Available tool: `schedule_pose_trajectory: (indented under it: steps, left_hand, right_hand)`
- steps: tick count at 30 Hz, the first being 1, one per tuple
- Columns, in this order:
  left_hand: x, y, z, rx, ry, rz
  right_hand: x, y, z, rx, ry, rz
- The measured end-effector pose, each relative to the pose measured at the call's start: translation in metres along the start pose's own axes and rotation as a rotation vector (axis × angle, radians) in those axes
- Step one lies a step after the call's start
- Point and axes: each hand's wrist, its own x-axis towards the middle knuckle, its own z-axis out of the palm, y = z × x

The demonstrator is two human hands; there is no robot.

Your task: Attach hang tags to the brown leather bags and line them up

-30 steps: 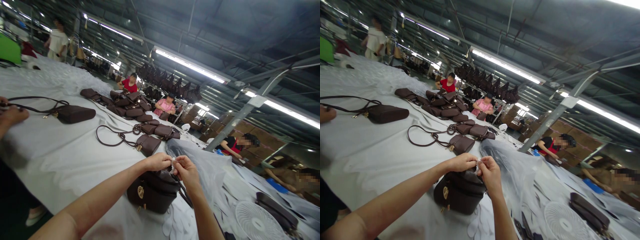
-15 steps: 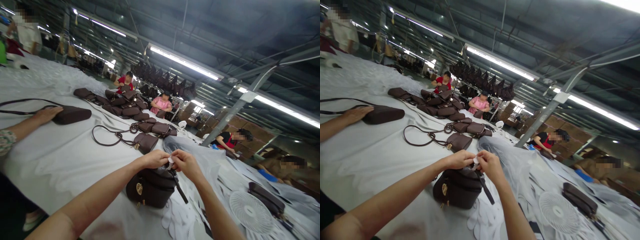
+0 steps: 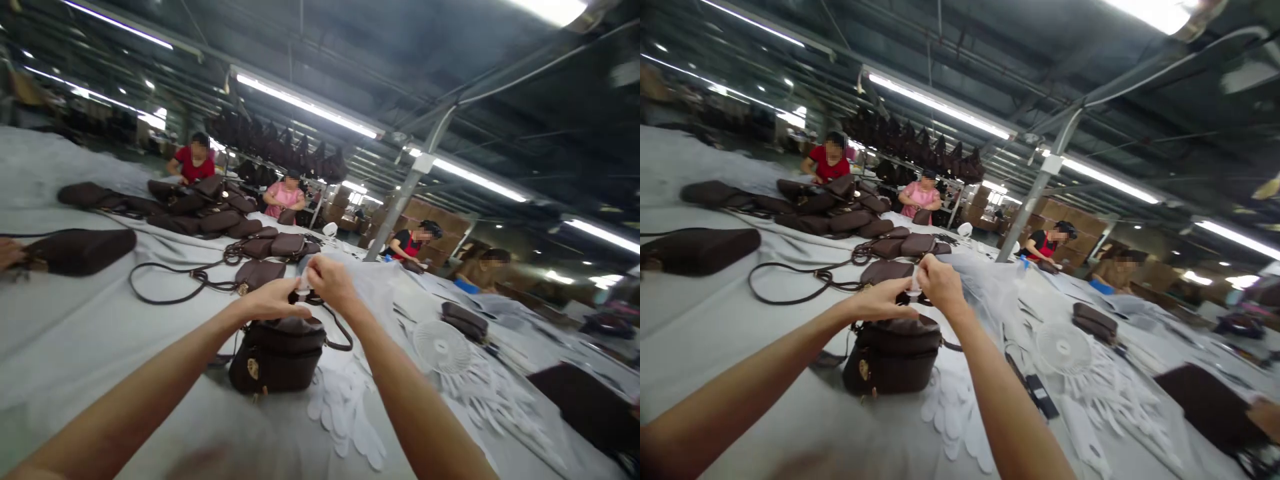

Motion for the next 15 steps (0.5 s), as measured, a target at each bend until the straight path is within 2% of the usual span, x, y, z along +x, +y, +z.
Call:
schedule_pose_trajectory:
  steps: [2, 6, 9, 11, 15]
  left_hand:
    - [0.001, 0.004, 0.011, 0.027, 0.029, -0.027]
    - [0.001, 0.0, 0.029, 0.04, -0.118, -0.09]
    - [0.004, -0.003, 0.022, 0.041, -0.233, -0.074]
    - [0.01, -0.002, 0.013, -0.087, -0.283, -0.095]
    - [0.026, 0.003, 0.006, -0.369, -0.259, -0.148]
  right_hand:
    - [0.004, 0.0, 0.0, 0.055, 0.039, -0.052]
    - [0.002, 0.0, 0.007, -0.019, 0.102, -0.075]
    - [-0.004, 0.003, 0.01, 0.018, 0.12, -0.055]
    - [-0.005, 0.004, 0.005, 0.096, 0.132, -0.073]
    - [0.005, -0.001, -0.009, 0.129, 0.155, -0.128]
